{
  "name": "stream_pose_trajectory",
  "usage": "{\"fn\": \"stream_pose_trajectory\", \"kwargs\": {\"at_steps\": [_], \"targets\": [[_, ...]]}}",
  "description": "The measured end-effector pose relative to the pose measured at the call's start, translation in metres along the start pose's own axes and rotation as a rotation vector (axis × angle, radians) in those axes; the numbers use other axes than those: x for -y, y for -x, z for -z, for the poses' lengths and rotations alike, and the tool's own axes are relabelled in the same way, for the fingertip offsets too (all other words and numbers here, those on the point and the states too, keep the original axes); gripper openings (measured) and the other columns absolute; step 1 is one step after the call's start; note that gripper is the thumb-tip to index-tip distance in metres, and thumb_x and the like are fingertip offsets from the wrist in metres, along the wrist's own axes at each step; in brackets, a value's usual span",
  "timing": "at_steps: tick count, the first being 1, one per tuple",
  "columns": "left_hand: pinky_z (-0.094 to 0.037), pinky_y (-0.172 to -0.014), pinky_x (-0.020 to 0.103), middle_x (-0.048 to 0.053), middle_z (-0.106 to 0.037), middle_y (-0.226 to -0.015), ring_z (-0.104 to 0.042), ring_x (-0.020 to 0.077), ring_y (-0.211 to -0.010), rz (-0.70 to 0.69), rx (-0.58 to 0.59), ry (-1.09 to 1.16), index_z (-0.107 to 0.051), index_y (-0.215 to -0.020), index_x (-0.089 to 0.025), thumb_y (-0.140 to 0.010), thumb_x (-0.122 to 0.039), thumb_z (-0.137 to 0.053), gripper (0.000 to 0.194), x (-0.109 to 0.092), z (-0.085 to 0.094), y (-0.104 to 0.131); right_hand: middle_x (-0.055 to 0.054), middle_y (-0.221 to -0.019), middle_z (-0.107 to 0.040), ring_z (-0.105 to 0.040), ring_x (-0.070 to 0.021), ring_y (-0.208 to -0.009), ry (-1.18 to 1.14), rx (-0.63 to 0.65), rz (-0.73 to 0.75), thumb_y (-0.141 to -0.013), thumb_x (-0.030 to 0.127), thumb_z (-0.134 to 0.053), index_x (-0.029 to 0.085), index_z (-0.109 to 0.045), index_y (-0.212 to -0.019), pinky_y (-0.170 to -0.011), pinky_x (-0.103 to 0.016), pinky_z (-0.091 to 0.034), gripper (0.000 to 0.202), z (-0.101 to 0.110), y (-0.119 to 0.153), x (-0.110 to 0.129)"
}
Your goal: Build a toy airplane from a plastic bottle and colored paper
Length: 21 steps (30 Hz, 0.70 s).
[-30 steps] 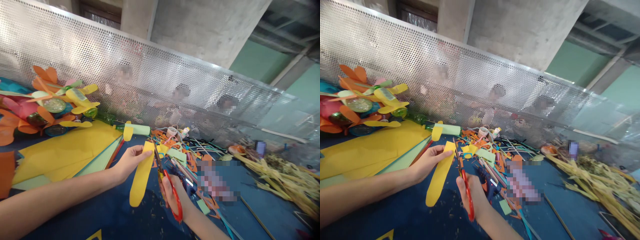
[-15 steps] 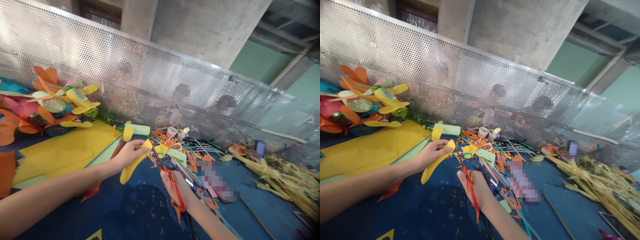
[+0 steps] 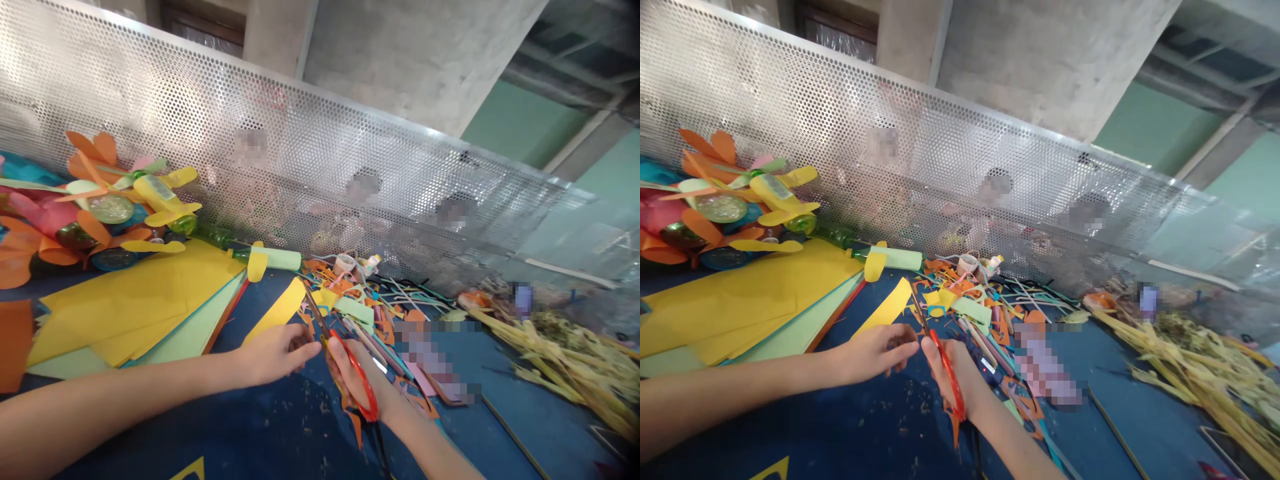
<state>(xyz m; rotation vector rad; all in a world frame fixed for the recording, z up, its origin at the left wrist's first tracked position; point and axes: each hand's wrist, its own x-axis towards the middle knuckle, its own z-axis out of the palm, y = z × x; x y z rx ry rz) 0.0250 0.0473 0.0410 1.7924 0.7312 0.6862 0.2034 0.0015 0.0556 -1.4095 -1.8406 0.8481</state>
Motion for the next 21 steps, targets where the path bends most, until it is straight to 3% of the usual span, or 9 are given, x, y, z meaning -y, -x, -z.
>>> {"fn": "stream_pose_trajectory", "kwargs": {"at_steps": [3,7,11,16,21], "targets": [[-0.044,-0.055,0.027,-0.002,-0.052,-0.068,-0.054,0.0153,-0.059,0.081,-0.012,0.384,-0.048,-0.1,-0.021,-0.078,-0.053,-0.053,0.039,0.007,-0.008,-0.001,0.008,-0.043,-0.029,-0.028,-0.0054,-0.029,-0.16,0.074,-0.085,-0.084,0.063,-0.027,0.02,-0.035,-0.058,-0.028,-0.018,-0.025,0.051,-0.007,0.006,0.002],[-0.044,-0.074,0.032,0.003,-0.053,-0.08,-0.054,0.0163,-0.077,-0.106,-0.134,0.654,-0.054,-0.087,-0.016,-0.08,-0.049,-0.054,0.033,0.001,-0.002,-0.005,0.009,-0.042,-0.03,-0.027,-0.0041,-0.028,-0.361,0.049,-0.028,-0.08,0.071,-0.024,0.02,-0.035,-0.059,-0.027,-0.016,-0.024,0.056,-0.017,0.013,0.002],[-0.045,-0.073,0.033,0.003,-0.053,-0.081,-0.053,0.0157,-0.072,-0.266,-0.271,0.758,-0.056,-0.081,-0.016,-0.084,-0.046,-0.049,0.031,-0.015,0.006,-0.002,0.009,-0.043,-0.03,-0.027,-0.0041,-0.029,-0.418,0.046,0.043,-0.076,0.075,-0.025,0.02,-0.036,-0.061,-0.028,-0.017,-0.024,0.058,-0.023,0.017,0.003],[-0.045,-0.069,0.032,0.001,-0.053,-0.071,-0.051,0.0147,-0.067,-0.24,-0.443,0.696,-0.055,-0.078,-0.016,-0.086,-0.04,-0.049,0.026,-0.027,0.007,0.004,0.006,-0.048,-0.035,-0.036,-0.0063,-0.035,-0.318,0.017,0.061,-0.078,0.074,-0.022,0.019,-0.037,-0.06,-0.035,-0.019,-0.032,0.059,-0.022,0.02,0.011],[-0.045,-0.066,0.03,0.001,-0.052,-0.068,-0.05,0.0147,-0.065,-0.178,-0.468,0.652,-0.053,-0.072,-0.015,-0.085,-0.043,-0.048,0.031,-0.024,0.002,0.005,-0.005,-0.066,-0.055,-0.056,-0.0157,-0.062,-0.195,0.049,0.186,-0.083,0.067,-0.019,0.019,-0.044,-0.066,-0.058,-0.027,-0.045,0.057,-0.019,0.022,0.02]]}}
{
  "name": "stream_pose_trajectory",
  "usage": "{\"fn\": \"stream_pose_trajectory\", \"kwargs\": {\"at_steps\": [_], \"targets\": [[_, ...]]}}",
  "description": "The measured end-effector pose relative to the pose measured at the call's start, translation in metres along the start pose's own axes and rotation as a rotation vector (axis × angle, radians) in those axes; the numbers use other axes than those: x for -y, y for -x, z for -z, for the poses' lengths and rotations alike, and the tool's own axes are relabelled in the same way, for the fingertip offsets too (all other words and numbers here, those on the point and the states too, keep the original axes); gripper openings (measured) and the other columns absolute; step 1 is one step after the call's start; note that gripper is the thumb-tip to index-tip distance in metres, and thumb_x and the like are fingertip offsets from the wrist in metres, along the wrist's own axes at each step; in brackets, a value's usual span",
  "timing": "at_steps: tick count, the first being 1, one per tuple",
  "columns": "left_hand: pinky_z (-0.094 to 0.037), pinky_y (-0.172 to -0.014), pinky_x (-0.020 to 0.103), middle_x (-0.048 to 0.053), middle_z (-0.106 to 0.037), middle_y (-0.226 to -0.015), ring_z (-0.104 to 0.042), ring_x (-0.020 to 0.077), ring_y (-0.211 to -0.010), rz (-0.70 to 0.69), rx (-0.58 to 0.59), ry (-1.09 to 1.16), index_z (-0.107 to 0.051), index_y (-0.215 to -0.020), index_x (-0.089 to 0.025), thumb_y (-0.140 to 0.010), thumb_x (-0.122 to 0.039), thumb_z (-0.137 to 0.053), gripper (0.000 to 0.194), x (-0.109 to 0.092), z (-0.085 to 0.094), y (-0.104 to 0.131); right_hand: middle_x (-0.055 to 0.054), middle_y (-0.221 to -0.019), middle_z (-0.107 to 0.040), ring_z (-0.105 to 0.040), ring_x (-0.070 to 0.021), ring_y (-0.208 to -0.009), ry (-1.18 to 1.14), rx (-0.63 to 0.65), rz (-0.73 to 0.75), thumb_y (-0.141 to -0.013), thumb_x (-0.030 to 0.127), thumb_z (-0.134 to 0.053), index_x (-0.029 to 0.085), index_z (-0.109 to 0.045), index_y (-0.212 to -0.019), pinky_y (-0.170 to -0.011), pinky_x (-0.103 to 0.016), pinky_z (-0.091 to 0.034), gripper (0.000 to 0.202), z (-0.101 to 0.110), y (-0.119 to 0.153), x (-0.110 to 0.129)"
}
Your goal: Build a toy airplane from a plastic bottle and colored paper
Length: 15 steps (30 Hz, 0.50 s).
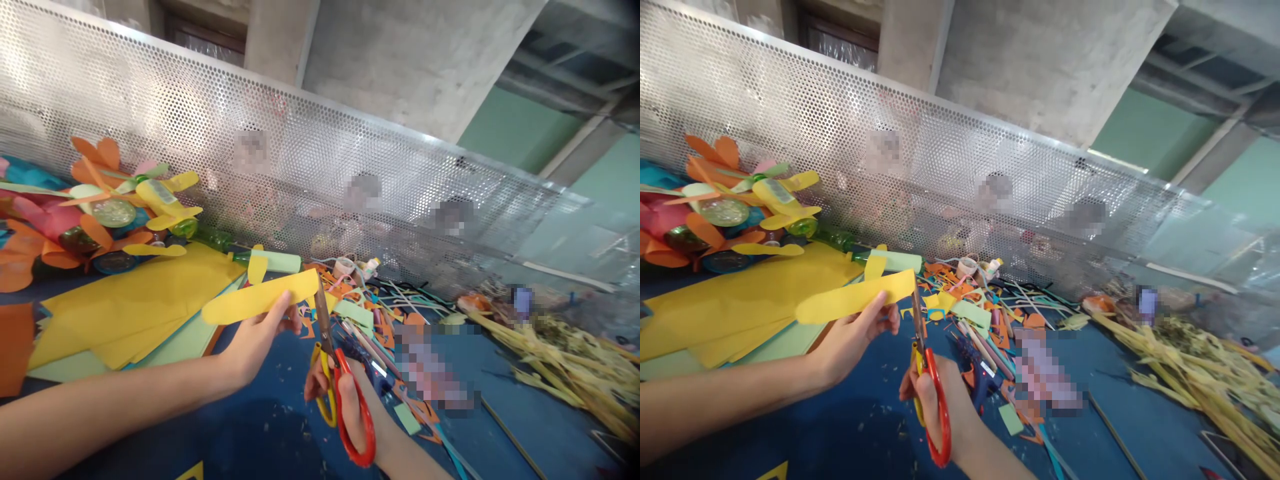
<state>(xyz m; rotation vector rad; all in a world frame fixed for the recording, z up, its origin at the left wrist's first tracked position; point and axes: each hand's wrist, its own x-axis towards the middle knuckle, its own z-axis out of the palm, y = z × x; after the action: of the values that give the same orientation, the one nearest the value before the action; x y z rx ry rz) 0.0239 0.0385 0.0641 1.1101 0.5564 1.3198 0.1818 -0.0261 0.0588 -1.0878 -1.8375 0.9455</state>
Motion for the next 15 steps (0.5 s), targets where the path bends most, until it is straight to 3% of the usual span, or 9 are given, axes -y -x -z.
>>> {"fn": "stream_pose_trajectory", "kwargs": {"at_steps": [6,15], "targets": [[-0.043,-0.065,0.029,0.0,-0.051,-0.066,-0.049,0.0138,-0.062,0.04,0.027,-0.079,-0.052,-0.068,-0.016,-0.086,-0.045,-0.044,0.035,0.0064,-0.0004,0.0056,-0.005,-0.072,-0.057,-0.055,-0.0172,-0.069,0.245,-0.048,0.087,-0.088,0.059,-0.019,0.018,-0.053,-0.078,-0.067,-0.029,-0.044,0.054,0.0017,0.0012,-0.0027],[-0.043,-0.064,0.028,-0.001,-0.049,-0.064,-0.048,0.0133,-0.06,0.074,0.015,-0.089,-0.052,-0.065,-0.017,-0.084,-0.046,-0.047,0.035,0.0094,-0.0027,0.0096,-0.004,-0.07,-0.056,-0.053,-0.0166,-0.067,0.195,-0.063,0.077,-0.089,0.056,-0.02,0.018,-0.054,-0.075,-0.064,-0.027,-0.044,0.053,0.003,-0.0003,-0.0089]]}}
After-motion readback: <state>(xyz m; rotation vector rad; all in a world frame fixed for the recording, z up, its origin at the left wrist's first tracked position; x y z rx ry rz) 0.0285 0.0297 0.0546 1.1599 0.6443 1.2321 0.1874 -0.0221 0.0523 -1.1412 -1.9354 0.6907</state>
